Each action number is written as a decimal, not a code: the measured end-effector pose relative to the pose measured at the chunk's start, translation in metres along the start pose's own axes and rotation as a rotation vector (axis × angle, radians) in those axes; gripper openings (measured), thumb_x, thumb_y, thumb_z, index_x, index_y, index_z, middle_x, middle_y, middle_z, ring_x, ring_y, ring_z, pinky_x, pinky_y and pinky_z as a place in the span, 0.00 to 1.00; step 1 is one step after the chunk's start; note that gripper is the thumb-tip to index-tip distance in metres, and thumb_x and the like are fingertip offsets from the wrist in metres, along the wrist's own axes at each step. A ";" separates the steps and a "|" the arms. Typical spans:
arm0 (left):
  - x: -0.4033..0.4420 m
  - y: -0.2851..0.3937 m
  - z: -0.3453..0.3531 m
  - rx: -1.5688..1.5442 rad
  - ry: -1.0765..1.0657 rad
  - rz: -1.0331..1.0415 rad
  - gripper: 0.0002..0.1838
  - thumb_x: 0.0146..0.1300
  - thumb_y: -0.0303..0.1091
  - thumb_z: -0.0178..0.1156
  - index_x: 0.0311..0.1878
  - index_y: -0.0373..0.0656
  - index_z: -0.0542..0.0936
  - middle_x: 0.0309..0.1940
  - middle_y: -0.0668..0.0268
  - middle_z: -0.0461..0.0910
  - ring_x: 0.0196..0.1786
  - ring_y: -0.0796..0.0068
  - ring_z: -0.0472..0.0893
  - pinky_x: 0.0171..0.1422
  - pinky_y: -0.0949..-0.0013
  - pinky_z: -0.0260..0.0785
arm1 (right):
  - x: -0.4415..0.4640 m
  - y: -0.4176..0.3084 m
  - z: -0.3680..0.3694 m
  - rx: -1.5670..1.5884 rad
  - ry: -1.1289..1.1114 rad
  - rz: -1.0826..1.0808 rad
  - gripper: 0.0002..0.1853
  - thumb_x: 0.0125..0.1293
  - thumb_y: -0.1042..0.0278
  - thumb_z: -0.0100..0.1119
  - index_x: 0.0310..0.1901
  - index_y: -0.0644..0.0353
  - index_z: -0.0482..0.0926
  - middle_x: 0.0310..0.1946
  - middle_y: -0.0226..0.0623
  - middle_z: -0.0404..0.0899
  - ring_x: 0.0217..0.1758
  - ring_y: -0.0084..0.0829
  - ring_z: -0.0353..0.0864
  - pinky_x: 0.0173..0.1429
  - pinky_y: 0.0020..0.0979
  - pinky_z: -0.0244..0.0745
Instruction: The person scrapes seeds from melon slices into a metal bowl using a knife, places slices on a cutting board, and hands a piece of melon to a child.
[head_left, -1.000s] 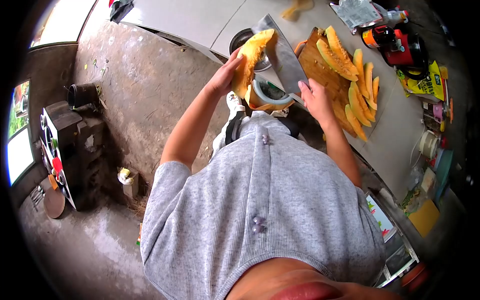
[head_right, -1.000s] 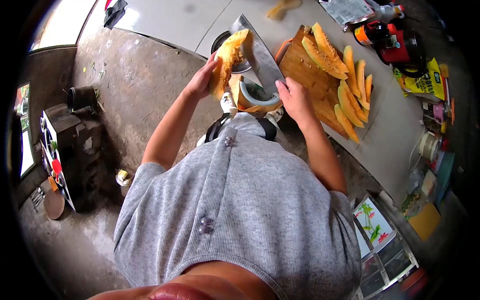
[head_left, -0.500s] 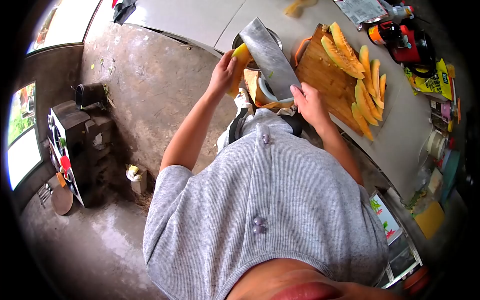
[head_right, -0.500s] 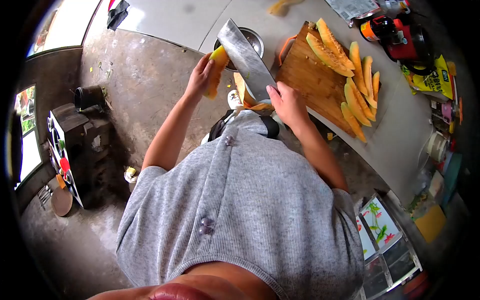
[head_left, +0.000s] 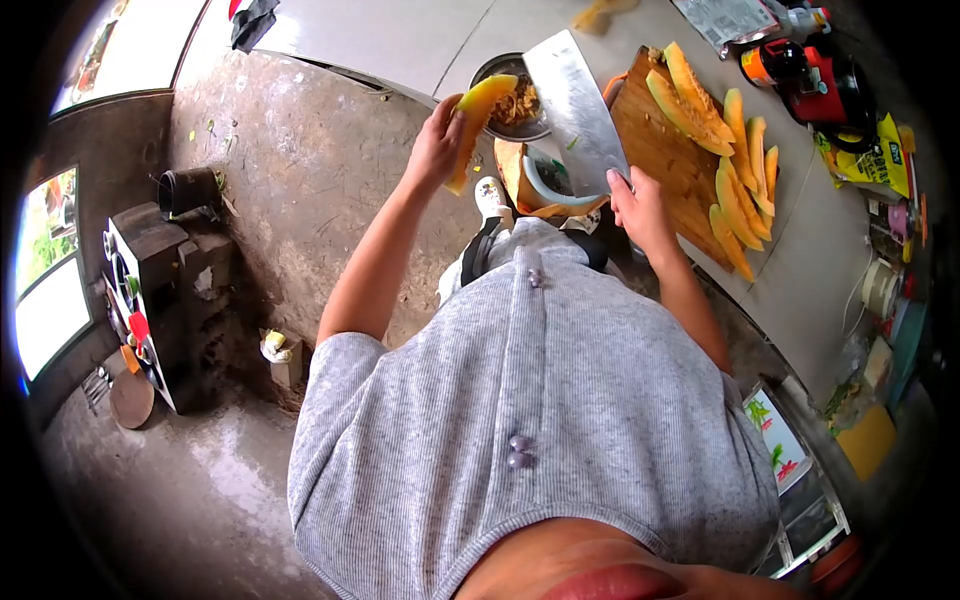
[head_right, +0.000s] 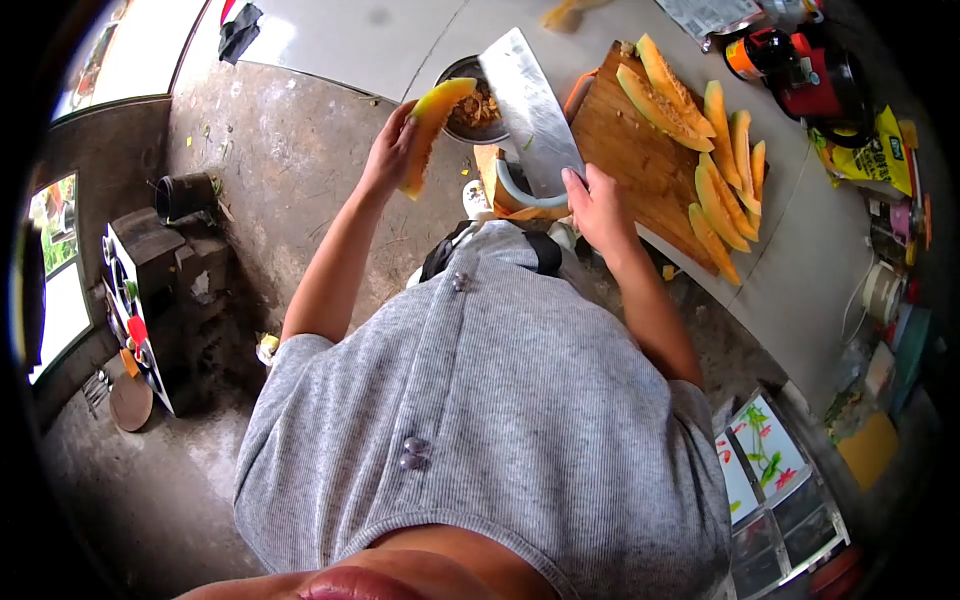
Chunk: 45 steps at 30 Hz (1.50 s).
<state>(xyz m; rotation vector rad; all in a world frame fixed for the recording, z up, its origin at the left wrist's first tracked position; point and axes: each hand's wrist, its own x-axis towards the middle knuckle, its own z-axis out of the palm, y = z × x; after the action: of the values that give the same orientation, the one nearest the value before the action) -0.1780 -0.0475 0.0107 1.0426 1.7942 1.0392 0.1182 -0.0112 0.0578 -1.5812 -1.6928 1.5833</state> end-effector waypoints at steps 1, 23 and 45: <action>0.003 -0.002 0.001 0.094 -0.025 0.024 0.18 0.68 0.38 0.48 0.58 0.45 0.69 0.46 0.54 0.76 0.49 0.58 0.77 0.53 0.65 0.68 | -0.001 -0.002 -0.002 0.007 -0.041 -0.020 0.18 0.67 0.58 0.51 0.26 0.64 0.68 0.14 0.30 0.70 0.14 0.19 0.69 0.19 0.25 0.64; 0.013 0.001 -0.022 -0.239 -0.124 0.035 0.20 0.70 0.39 0.43 0.61 0.41 0.66 0.46 0.58 0.75 0.47 0.67 0.76 0.49 0.68 0.70 | 0.014 0.011 -0.021 -0.050 0.014 -0.103 0.15 0.65 0.61 0.54 0.25 0.61 0.70 0.14 0.33 0.71 0.13 0.27 0.69 0.20 0.28 0.63; 0.036 0.027 0.007 -0.867 -0.251 -0.629 0.19 0.69 0.43 0.41 0.50 0.37 0.70 0.35 0.58 0.79 0.32 0.69 0.80 0.32 0.70 0.72 | 0.040 0.017 -0.021 -0.588 0.310 -0.556 0.11 0.62 0.59 0.57 0.33 0.58 0.80 0.29 0.40 0.80 0.31 0.41 0.79 0.32 0.35 0.72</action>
<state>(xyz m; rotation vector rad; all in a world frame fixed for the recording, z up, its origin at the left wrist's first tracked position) -0.1767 -0.0043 0.0242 0.0530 1.1303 1.0476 0.1299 0.0284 0.0338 -1.3053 -2.2607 0.5684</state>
